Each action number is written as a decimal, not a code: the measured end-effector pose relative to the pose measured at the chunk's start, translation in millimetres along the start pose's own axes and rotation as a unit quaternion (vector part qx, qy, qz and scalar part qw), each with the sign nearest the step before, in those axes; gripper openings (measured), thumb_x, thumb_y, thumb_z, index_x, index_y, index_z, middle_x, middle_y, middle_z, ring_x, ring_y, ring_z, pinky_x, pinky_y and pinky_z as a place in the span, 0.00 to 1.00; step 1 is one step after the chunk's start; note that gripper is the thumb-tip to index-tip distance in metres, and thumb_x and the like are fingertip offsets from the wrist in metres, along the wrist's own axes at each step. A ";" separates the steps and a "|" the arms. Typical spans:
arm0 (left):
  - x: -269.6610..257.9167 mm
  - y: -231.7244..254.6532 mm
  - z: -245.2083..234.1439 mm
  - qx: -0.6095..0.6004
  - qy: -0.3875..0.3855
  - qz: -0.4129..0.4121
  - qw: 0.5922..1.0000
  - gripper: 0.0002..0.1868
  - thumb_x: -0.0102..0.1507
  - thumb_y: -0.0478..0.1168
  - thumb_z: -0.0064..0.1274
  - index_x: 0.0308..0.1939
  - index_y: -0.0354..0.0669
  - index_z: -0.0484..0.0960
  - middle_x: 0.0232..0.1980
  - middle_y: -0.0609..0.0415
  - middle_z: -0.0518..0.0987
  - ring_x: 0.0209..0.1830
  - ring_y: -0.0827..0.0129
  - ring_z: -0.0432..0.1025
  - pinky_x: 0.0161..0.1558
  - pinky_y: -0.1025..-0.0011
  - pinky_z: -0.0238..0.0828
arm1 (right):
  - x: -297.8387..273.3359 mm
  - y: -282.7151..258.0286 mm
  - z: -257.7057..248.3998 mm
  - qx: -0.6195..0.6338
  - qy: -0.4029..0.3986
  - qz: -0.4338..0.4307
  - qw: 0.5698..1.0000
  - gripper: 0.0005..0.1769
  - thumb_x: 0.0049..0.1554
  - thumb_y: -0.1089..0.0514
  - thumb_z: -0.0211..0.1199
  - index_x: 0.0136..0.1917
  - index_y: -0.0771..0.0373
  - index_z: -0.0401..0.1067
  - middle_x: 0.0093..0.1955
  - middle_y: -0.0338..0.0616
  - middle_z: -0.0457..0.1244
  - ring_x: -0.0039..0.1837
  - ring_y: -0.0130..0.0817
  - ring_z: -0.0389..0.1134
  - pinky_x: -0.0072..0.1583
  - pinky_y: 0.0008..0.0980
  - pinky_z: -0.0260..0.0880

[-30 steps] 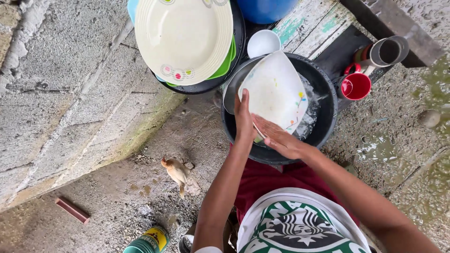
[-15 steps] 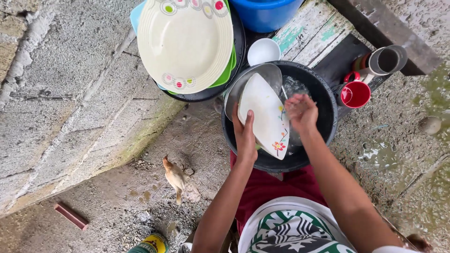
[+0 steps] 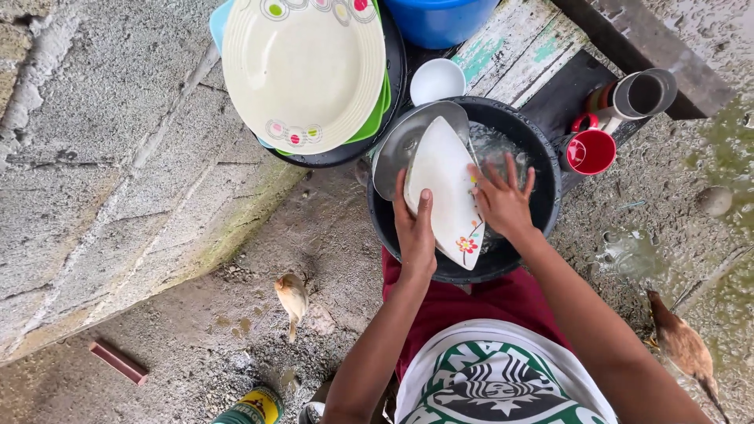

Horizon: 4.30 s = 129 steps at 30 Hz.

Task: Rinsing and organizing various kitchenware including plates, bowls, and cups in an outdoor washing area.

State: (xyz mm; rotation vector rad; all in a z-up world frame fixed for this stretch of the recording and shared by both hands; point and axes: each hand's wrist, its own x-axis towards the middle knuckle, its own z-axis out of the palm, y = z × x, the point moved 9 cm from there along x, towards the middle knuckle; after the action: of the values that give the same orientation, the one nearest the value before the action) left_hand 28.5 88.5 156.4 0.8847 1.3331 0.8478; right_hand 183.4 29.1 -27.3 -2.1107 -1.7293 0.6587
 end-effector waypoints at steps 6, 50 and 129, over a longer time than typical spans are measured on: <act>-4.5 -11.2 33.5 -0.009 -0.063 -0.008 0.998 0.39 0.69 0.52 0.49 0.81 0.51 0.51 0.78 0.32 0.48 0.82 0.41 0.42 0.77 0.46 0.34 | -44.2 -60.0 -44.9 0.495 -0.129 0.027 0.859 0.35 0.61 0.44 0.54 0.80 0.54 0.59 0.74 0.52 0.61 0.75 0.48 0.56 0.73 0.58 0.51; 150.1 -257.7 70.0 0.131 0.024 -0.068 0.989 0.20 0.67 0.51 0.38 0.44 0.51 0.87 0.48 0.57 0.86 0.49 0.68 0.80 0.53 0.65 0.75 | -112.5 19.1 -160.1 0.567 0.053 0.321 0.757 0.26 0.59 0.61 0.55 0.70 0.69 0.63 0.64 0.55 0.62 0.62 0.51 0.67 0.55 0.47 0.75; 91.3 -62.6 -92.7 0.306 -0.063 0.273 0.910 0.35 0.63 0.30 0.51 0.75 0.37 0.61 0.67 0.34 0.63 0.70 0.34 0.59 0.66 0.40 0.58 | 9.4 110.9 27.3 0.543 0.132 0.375 0.740 0.14 0.70 0.55 0.52 0.62 0.58 0.75 0.54 0.44 0.67 0.55 0.36 0.69 0.55 0.38 0.70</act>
State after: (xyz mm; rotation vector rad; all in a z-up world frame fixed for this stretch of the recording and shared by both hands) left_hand -58.2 148.0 57.4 1.8386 1.2668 0.7719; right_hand 261.4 14.4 -110.1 -1.7184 -0.0564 1.1160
